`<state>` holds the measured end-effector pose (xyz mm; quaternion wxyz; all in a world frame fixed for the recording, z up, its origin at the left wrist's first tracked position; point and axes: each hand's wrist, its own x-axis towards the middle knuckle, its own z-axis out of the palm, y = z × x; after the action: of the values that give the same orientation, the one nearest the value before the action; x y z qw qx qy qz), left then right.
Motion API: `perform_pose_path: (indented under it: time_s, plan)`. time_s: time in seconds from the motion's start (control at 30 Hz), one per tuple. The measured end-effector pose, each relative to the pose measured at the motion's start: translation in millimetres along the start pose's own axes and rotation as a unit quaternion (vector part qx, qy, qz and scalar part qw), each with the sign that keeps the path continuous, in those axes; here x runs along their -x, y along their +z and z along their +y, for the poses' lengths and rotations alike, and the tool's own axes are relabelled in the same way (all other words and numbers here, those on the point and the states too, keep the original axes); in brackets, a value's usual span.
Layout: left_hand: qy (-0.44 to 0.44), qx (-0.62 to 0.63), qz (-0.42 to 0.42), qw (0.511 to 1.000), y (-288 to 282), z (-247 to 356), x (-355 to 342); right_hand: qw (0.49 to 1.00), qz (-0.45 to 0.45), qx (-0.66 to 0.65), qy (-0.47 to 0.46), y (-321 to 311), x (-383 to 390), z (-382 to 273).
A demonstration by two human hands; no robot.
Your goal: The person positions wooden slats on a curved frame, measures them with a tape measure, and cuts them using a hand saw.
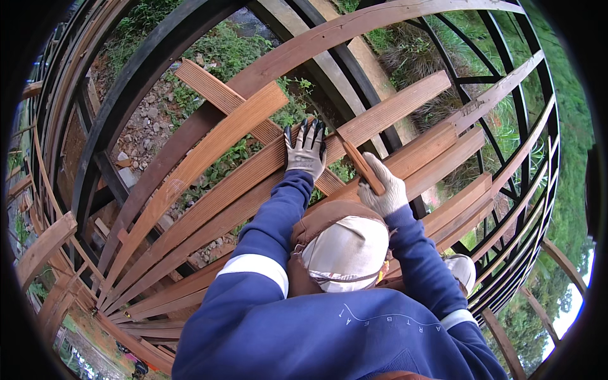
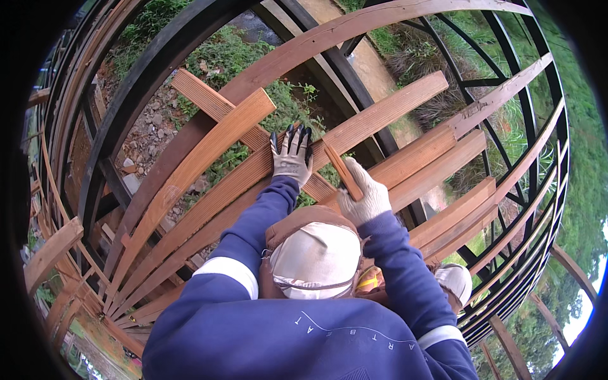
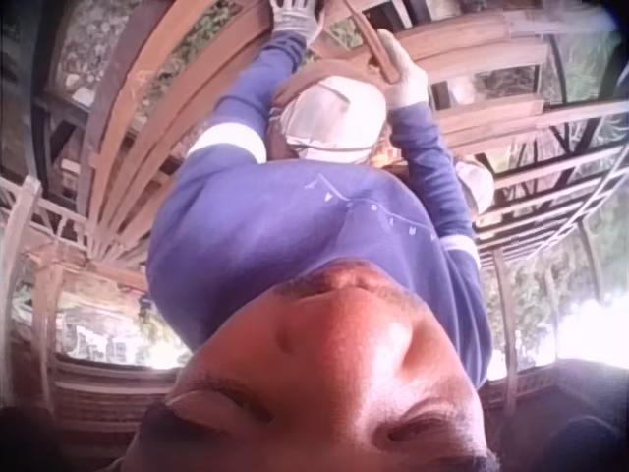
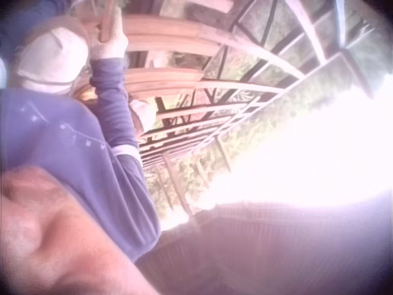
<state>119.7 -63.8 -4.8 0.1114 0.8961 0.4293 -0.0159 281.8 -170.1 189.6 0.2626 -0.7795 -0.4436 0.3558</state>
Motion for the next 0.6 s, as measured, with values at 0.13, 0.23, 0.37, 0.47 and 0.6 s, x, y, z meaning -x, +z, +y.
perform_pose_path:
  time_s: [0.13,0.23,0.37,0.47,0.6]
  plan:
    - [-0.013,0.037,0.012,0.999,2.3,-7.5,4.9,0.996,-0.027,-0.060,0.063,-13.9,4.4,-13.1]
    - [-0.026,0.037,-0.019,0.999,-8.9,-11.5,9.4,0.998,-0.026,0.025,0.050,-68.4,90.1,-35.4]
    - [-0.011,0.015,0.014,1.000,-10.3,-8.6,7.0,0.997,-0.053,0.023,0.047,-80.5,104.0,-28.0]
    - [-0.012,0.032,0.006,0.999,-7.9,-7.1,2.6,0.999,-0.007,-0.023,-0.031,-23.9,16.6,-7.5]
    - [-0.011,0.046,0.006,0.999,-1.0,-4.2,4.3,1.000,0.008,-0.014,-0.016,12.7,-29.0,9.8]
